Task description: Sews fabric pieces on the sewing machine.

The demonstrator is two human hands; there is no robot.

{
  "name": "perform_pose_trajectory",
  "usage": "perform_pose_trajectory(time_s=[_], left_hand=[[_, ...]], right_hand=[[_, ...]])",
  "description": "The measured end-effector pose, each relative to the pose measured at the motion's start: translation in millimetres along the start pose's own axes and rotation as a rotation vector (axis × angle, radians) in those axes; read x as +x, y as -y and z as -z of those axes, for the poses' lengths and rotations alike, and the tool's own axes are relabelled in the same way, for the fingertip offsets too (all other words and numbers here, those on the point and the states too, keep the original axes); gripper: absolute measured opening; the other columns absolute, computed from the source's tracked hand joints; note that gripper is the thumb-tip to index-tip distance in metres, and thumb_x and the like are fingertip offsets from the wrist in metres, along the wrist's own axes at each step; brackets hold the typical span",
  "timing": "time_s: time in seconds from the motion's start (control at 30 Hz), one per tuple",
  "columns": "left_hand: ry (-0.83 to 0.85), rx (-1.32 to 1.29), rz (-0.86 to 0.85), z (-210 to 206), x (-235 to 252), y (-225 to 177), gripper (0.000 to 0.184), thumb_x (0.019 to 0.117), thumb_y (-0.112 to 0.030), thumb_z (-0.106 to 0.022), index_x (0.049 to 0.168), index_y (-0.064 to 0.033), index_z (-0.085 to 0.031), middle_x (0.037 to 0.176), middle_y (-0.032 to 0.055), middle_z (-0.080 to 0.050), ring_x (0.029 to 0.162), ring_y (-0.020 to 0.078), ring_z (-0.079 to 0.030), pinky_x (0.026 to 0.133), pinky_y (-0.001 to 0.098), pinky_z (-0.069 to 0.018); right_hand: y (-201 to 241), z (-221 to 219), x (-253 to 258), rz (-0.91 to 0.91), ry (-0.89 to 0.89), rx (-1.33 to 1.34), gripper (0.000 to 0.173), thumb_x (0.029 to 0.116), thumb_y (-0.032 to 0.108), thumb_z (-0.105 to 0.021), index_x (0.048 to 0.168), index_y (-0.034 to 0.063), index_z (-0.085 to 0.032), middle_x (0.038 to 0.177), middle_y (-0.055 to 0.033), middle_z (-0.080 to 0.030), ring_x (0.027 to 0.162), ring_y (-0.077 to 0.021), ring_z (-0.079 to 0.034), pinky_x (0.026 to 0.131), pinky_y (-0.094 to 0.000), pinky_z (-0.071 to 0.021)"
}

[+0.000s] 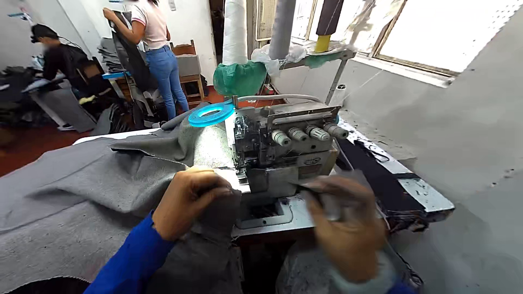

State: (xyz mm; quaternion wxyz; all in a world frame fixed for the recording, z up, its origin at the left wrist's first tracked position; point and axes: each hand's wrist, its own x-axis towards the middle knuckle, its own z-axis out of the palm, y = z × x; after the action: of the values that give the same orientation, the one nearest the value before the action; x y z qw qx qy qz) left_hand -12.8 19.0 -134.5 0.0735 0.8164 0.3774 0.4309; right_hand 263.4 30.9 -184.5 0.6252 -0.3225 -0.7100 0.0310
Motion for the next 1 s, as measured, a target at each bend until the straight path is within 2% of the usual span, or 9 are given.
perform_pose_trajectory(time_s=[0.13, 0.2, 0.3, 0.53, 0.63, 0.8, 0.87, 0.93, 1.0], left_hand=[[-0.119, -0.064, 0.006, 2.7, -5.7, -20.0, 0.013, 0.0939, -0.029, -0.073, 0.091, -0.0176, -0.079, 0.100, -0.0070, -0.070, 0.093, 0.0015, -0.066, 0.081, 0.0158, -0.0566], [-0.130, -0.138, 0.039, 4.4, -7.7, -17.8, 0.010, 0.0907, -0.024, -0.076, 0.088, -0.0140, -0.074, 0.112, -0.0020, -0.073, 0.103, 0.0079, -0.070, 0.087, 0.0223, -0.0600], [-0.126, -0.198, 0.100, 8.4, -9.9, -17.6, 0.006, 0.0890, -0.017, -0.077, 0.090, -0.0120, -0.073, 0.093, -0.0032, -0.076, 0.084, 0.0046, -0.072, 0.075, 0.0186, -0.0600], [-0.191, -0.083, 0.118, 15.1, -2.4, -30.3, 0.010, 0.0828, -0.010, -0.079, 0.088, -0.0101, -0.071, 0.080, -0.0056, -0.073, 0.067, 0.0007, -0.067, 0.061, 0.0158, -0.0572], [-0.199, 0.077, 0.057, 21.5, 11.4, -44.2, 0.013, 0.0855, -0.011, -0.077, 0.097, -0.0084, -0.071, 0.081, -0.0076, -0.071, 0.069, -0.0019, -0.065, 0.064, 0.0145, -0.0562], [-0.073, 0.355, 0.123, -28.3, 5.0, 17.1, 0.020, 0.0814, -0.012, -0.081, 0.101, -0.0109, -0.077, 0.090, 0.0019, -0.074, 0.094, 0.0243, -0.067, 0.089, 0.0499, -0.0500], [-0.099, 0.501, 0.069, -43.5, -7.0, 22.2, 0.011, 0.0884, -0.023, -0.075, 0.092, -0.0127, -0.079, 0.102, 0.0055, -0.074, 0.108, 0.0309, -0.064, 0.096, 0.0522, -0.0478], [-0.091, 0.695, -0.028, -53.5, -15.4, 3.7, 0.022, 0.0961, -0.027, -0.065, 0.083, -0.0132, -0.077, 0.087, 0.0055, -0.073, 0.095, 0.0291, -0.067, 0.089, 0.0486, -0.0476], [-0.014, 0.863, -0.026, -60.7, -21.1, -21.9, 0.030, 0.1020, -0.031, -0.057, 0.094, -0.0127, -0.079, 0.089, 0.0036, -0.076, 0.093, 0.0235, -0.071, 0.090, 0.0449, -0.0496]], right_hand=[[58.4, -78.5, -0.5, -0.289, -0.066, 0.570, 0.018, 0.0914, -0.004, -0.064, 0.108, -0.0096, -0.059, 0.094, -0.0045, -0.074, 0.088, -0.0023, -0.071, 0.082, -0.0202, -0.0597], [73.7, -90.6, 3.6, -0.390, -0.084, 0.778, 0.016, 0.0906, -0.009, -0.061, 0.106, -0.0072, -0.056, 0.094, 0.0001, -0.072, 0.089, 0.0007, -0.069, 0.083, -0.0187, -0.0589], [80.4, -99.3, 10.5, -0.537, -0.148, 0.937, 0.023, 0.0876, -0.013, -0.061, 0.096, 0.0059, -0.052, 0.084, 0.0079, -0.069, 0.080, 0.0024, -0.067, 0.077, -0.0173, -0.0587], [70.7, -93.6, -10.4, -0.401, 0.155, 0.778, 0.023, 0.0993, 0.016, -0.062, 0.093, -0.0055, -0.068, 0.081, -0.0003, -0.068, 0.077, 0.0036, -0.063, 0.072, -0.0161, -0.0537], [71.9, -101.6, -49.8, -0.243, 0.315, 0.663, 0.017, 0.0857, 0.011, -0.075, 0.090, -0.0055, -0.072, 0.081, -0.0118, -0.073, 0.078, -0.0066, -0.071, 0.072, -0.0222, -0.0592], [83.0, -93.2, -89.7, -0.819, 0.472, 0.993, 0.011, 0.0956, -0.002, -0.061, 0.093, -0.0030, -0.071, 0.082, 0.0012, -0.073, 0.081, 0.0024, -0.068, 0.080, -0.0211, -0.0573], [78.1, -84.5, -95.1, -0.940, 0.510, 1.018, 0.012, 0.0958, -0.002, -0.061, 0.094, -0.0027, -0.072, 0.083, 0.0024, -0.073, 0.083, 0.0035, -0.068, 0.083, -0.0211, -0.0565], [78.0, -73.2, -100.1, -0.957, 0.560, 0.912, 0.010, 0.0944, -0.002, -0.063, 0.090, -0.0060, -0.072, 0.079, -0.0009, -0.072, 0.079, 0.0037, -0.066, 0.078, -0.0199, -0.0549], [76.0, -65.8, -102.6, -0.904, 0.576, 0.820, 0.012, 0.0936, -0.002, -0.063, 0.090, -0.0094, -0.071, 0.078, -0.0056, -0.071, 0.077, 0.0018, -0.066, 0.077, -0.0207, -0.0543]])
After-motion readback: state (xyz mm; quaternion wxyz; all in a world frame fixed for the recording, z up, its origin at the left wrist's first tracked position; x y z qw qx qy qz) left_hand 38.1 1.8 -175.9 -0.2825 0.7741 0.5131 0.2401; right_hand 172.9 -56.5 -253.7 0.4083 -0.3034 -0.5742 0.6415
